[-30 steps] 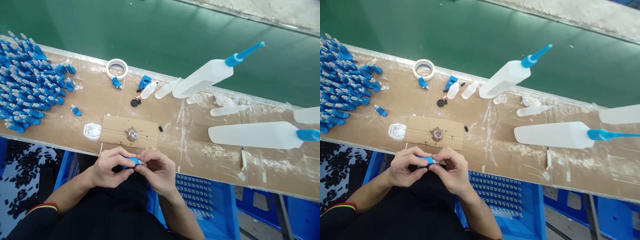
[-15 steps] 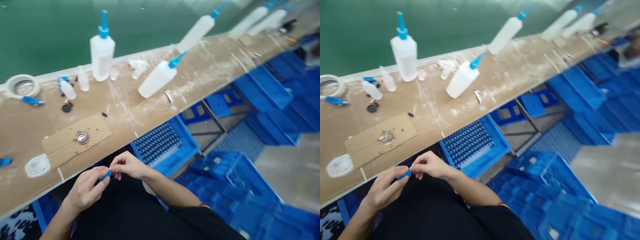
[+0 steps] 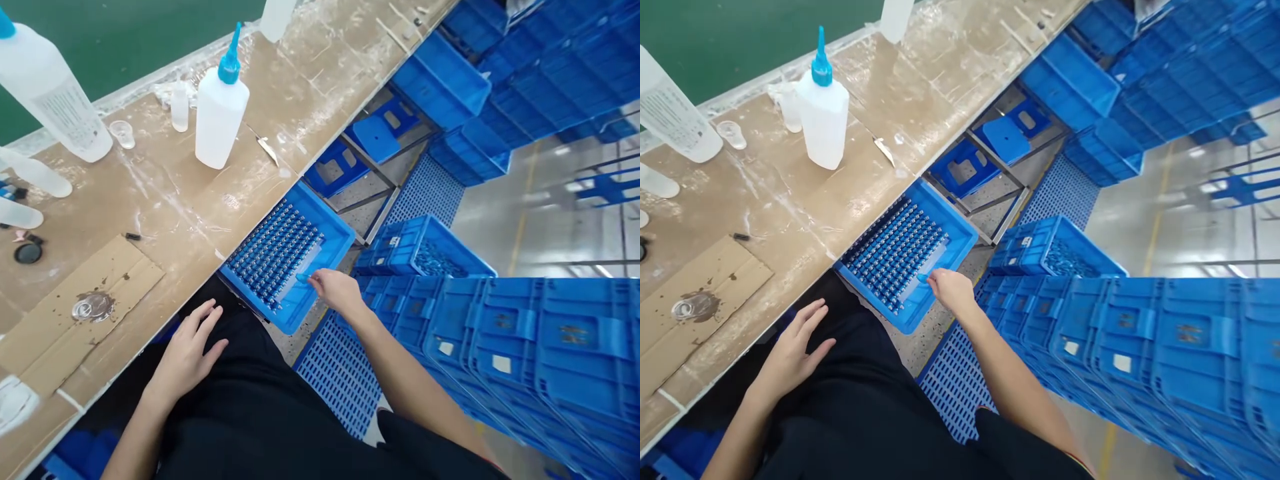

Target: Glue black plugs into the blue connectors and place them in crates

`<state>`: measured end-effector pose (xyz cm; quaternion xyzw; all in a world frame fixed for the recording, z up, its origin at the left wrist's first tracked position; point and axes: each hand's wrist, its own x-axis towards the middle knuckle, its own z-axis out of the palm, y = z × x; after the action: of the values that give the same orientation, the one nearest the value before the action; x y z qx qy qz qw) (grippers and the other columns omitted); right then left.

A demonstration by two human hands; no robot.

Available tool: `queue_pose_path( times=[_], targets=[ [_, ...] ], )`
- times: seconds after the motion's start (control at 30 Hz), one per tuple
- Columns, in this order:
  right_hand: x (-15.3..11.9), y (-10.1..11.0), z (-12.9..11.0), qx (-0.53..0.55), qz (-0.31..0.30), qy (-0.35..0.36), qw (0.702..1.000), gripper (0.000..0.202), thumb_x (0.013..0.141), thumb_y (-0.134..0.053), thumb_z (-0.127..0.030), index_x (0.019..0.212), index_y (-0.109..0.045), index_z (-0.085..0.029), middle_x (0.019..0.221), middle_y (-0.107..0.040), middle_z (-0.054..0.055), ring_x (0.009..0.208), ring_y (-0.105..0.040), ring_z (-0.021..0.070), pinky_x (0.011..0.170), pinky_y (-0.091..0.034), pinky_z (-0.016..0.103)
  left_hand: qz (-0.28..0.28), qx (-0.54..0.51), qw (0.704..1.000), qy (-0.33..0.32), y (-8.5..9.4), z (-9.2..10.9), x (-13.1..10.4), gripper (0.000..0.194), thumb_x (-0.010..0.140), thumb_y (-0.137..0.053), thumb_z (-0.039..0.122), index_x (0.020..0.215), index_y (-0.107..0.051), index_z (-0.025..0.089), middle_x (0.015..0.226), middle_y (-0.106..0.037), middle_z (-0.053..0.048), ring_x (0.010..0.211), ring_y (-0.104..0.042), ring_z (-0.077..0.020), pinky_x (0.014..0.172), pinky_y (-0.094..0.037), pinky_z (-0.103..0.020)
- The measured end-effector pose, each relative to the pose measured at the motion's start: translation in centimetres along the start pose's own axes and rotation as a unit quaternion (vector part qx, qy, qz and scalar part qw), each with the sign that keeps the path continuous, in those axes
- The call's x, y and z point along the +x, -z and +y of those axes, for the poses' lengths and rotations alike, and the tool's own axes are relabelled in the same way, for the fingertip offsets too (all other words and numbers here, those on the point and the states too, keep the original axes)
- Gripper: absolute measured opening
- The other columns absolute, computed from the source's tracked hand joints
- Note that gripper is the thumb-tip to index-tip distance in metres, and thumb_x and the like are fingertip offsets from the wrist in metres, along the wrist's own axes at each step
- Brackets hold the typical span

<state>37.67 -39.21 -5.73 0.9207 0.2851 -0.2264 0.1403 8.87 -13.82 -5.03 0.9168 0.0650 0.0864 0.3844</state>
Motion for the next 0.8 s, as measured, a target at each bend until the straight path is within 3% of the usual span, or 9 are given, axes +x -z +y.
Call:
queue_pose_path(
  times=[0.13,0.37,0.63,0.8],
  targets=[
    [0.9,-2.9,-1.1,-0.048,-0.059,0.042,0.996,0.026,0.097,-0.053,-0.029,0.09,-0.074,-0.015,0.102,-0.076,0.016,0.097,-0.073,0.0261,0.084,-0.049,0.032,-0.061,0.029,0.998,0.014,0.7,-0.8,-1.2,0.047,0.097,-0.058,0.027,0.143,-0.049,0.026,0.14,-0.058,-0.012,0.126,-0.061,-0.0277,0.102,-0.057,-0.044],
    [1.8,-5.7,-3.7,-0.077,-0.113,0.073,0.988,0.026,0.096,-0.053,-0.025,0.096,-0.075,-0.011,0.097,-0.076,0.021,0.099,-0.073,0.0271,0.091,-0.046,0.034,-0.065,0.023,0.996,0.062,1.1,-1.1,-2.0,0.037,0.099,-0.055,0.029,0.136,-0.054,0.025,0.137,-0.06,-0.01,0.125,-0.062,-0.0258,0.102,-0.057,-0.042],
    [1.7,-6.6,-4.8,-0.084,-0.146,0.086,0.982,0.025,0.096,-0.058,-0.03,0.1,-0.073,-0.01,0.099,-0.076,0.017,0.1,-0.072,0.0242,0.097,-0.046,0.037,-0.07,0.014,0.995,0.062,0.9,-0.9,-1.9,0.035,0.099,-0.055,0.031,0.134,-0.057,0.026,0.135,-0.062,-0.009,0.122,-0.063,-0.0258,0.101,-0.058,-0.041],
    [2.2,-7.0,-5.1,-0.079,-0.162,0.079,0.98,0.033,0.097,-0.061,-0.043,0.107,-0.069,-0.012,0.11,-0.073,0.01,0.104,-0.068,0.0218,0.099,-0.05,0.045,-0.082,0.019,0.994,0.066,1.1,-1.3,-2.1,0.035,0.1,-0.053,0.031,0.134,-0.056,0.026,0.134,-0.062,-0.011,0.121,-0.063,-0.0261,0.101,-0.058,-0.043]
  ],
)
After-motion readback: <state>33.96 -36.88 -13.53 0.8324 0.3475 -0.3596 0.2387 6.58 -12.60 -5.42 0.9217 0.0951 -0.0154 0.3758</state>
